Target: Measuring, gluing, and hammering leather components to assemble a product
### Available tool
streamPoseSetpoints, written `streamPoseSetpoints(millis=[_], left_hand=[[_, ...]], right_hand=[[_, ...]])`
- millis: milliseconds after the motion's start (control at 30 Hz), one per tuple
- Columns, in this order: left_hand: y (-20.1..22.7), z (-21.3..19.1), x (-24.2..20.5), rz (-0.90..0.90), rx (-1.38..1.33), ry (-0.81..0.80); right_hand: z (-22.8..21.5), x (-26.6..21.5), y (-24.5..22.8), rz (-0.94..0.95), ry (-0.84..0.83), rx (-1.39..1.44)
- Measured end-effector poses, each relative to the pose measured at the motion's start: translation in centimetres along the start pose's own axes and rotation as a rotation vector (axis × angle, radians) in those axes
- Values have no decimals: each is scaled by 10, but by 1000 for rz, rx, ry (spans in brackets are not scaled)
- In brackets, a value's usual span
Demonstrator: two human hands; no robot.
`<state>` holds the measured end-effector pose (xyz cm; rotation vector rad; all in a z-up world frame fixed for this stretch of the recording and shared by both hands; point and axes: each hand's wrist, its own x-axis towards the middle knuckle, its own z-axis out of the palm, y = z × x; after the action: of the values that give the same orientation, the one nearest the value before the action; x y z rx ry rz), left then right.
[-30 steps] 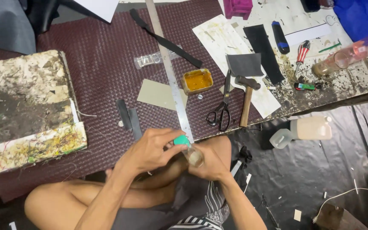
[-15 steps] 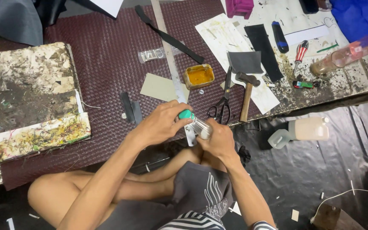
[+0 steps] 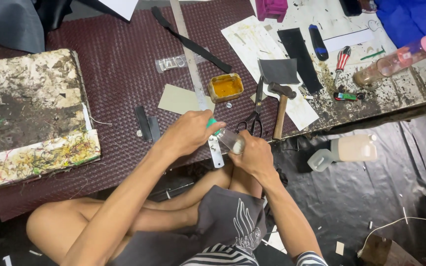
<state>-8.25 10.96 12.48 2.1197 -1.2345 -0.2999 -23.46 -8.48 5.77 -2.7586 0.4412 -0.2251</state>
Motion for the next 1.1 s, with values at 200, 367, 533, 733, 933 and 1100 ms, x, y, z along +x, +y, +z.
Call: streamPoseSetpoints(millis=[200,367,533,733,933,1100], left_hand=[[11,8,14,-191,253,-24],[28,-31,10,-16,-201,-98],[5,-6,15,-78,-24,-97],[-58,29,20,-608,-174,-58],[-100,26,-29,-503,-723,417],[-87,90,-74,-184,-779,631]], right_hand=[[-2,-2,-1,0,0,-84],[-13,2,-3,80,-72,188],[-6,16,8,32,-87,42],[-8,43,33,-135,-26,-303],[-55,110,70,-77,-12,-573],[-80,152,68,-309,27,-972]])
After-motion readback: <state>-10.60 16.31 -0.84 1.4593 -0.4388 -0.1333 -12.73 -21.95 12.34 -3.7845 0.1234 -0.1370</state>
